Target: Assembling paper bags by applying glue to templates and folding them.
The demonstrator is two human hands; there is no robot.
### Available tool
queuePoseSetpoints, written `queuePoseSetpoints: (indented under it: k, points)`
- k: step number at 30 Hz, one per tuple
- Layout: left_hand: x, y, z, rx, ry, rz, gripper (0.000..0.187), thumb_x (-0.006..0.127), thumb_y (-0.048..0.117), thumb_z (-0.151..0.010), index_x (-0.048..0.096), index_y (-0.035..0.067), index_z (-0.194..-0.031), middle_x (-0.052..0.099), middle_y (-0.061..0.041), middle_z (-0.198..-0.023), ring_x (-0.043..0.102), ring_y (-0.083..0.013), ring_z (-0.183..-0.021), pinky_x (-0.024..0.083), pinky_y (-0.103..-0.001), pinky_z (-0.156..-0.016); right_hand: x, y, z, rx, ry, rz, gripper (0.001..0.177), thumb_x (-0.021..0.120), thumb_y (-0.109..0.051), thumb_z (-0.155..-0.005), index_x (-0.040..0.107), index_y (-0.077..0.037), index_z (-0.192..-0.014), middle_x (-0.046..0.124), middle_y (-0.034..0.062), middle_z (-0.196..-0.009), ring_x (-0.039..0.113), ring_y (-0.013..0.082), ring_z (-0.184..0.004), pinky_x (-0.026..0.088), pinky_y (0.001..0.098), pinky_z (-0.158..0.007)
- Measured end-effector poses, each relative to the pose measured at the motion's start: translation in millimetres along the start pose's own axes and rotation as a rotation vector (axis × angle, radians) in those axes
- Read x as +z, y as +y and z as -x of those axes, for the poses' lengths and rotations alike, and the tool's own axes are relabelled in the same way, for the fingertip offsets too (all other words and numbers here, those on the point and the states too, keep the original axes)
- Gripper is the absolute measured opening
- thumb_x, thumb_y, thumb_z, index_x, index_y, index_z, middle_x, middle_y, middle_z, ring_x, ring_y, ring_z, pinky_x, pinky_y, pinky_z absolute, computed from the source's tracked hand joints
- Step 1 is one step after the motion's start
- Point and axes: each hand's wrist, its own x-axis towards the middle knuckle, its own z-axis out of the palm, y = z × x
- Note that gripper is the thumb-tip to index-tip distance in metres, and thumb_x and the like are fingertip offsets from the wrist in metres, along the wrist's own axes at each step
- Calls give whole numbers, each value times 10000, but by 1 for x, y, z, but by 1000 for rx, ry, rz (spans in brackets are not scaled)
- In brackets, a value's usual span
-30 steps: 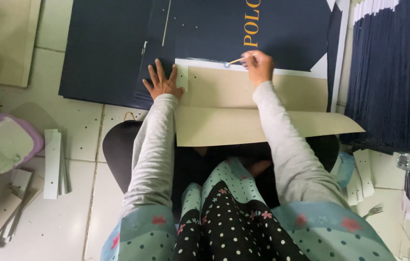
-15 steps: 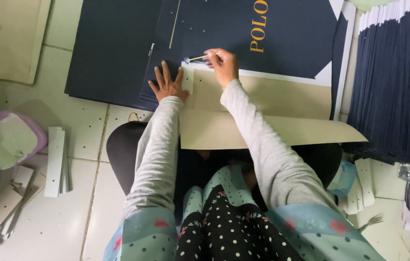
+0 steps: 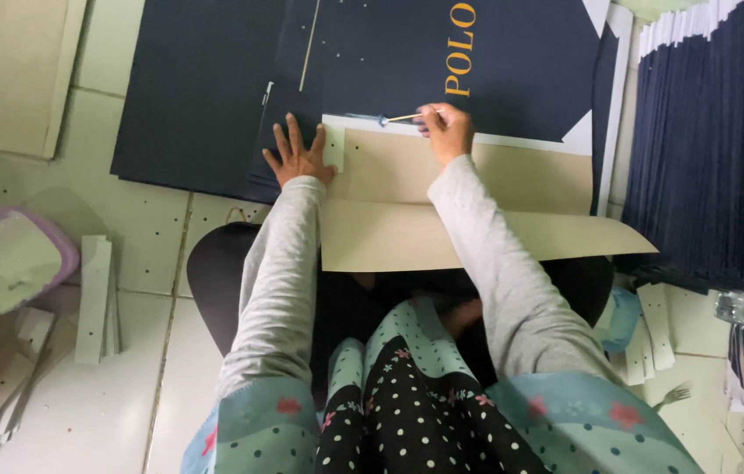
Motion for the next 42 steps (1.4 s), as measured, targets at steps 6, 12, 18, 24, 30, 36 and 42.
queuePoseSetpoints:
  k: [6, 12, 18, 24, 30, 36, 42]
  points:
    - [0, -1, 1, 8, 8, 17, 878, 751, 483, -868, 284, 448, -1610, -111, -58, -1716, -102, -364, -1566, 68, -712, -1226, -62, 16, 2, 25, 69, 46, 163, 653, -134, -994, 766, -28, -1047, 752, 243, -922, 776, 264, -783, 673, 312, -670]
    - [-2, -3, 3, 24, -12, 50, 880, 741, 489, -867, 280, 436, -1614, -112, -69, -1715, -113, -369, -1562, 52, -713, -1221, -111, 8, 11, 18, 92, 109, 163, 637, -122, -1015, 752, -28, -1082, 741, 255, -978, 767, 258, -839, 663, 302, -724]
    - [-9, -1, 8, 17, -21, 43, 889, 742, 472, -881, 261, 418, -1626, -138, -68, -1711, -117, -367, -1564, 46, -713, -1224, -102, 1, 21, -28, 77, 159, 180, 612, -109, -1018, 760, -33, -1088, 753, 238, -974, 762, 262, -841, 651, 307, -739]
    - [-6, -1, 4, 27, -9, 25, 889, 742, 467, -888, 253, 416, -1628, -121, -81, -1713, -110, -379, -1563, 70, -723, -1221, -66, 10, 13, -73, 58, 137, 163, 645, -120, -990, 785, -84, -1064, 767, 189, -933, 775, 229, -814, 662, 284, -706]
    - [-9, 0, 8, 30, 0, 18, 894, 740, 474, -887, 248, 410, -1630, -115, -84, -1715, -105, -374, -1565, 91, -715, -1224, -28, 0, 11, -64, -43, -29, 196, 615, -95, -1007, 768, -32, -1113, 743, 267, -980, 773, 290, -855, 671, 329, -737]
    - [-15, 3, 14, 18, 12, 37, 958, 756, 450, -896, 175, 380, -1654, -93, -96, -1715, -71, -373, -1569, 115, -707, -1229, -35, 3, 9, -12, -106, -150, 226, 612, -103, -1033, 722, -14, -1210, 733, 267, -1084, 763, 266, -923, 664, 323, -810]
    - [-12, 3, 13, 9, 7, 18, 895, 742, 458, -887, 239, 422, -1627, -101, -71, -1717, -94, -363, -1567, 93, -710, -1228, -84, 23, 14, 20, -65, -63, 217, 611, -73, -1015, 725, 23, -1172, 716, 314, -1031, 768, 305, -885, 678, 351, -771]
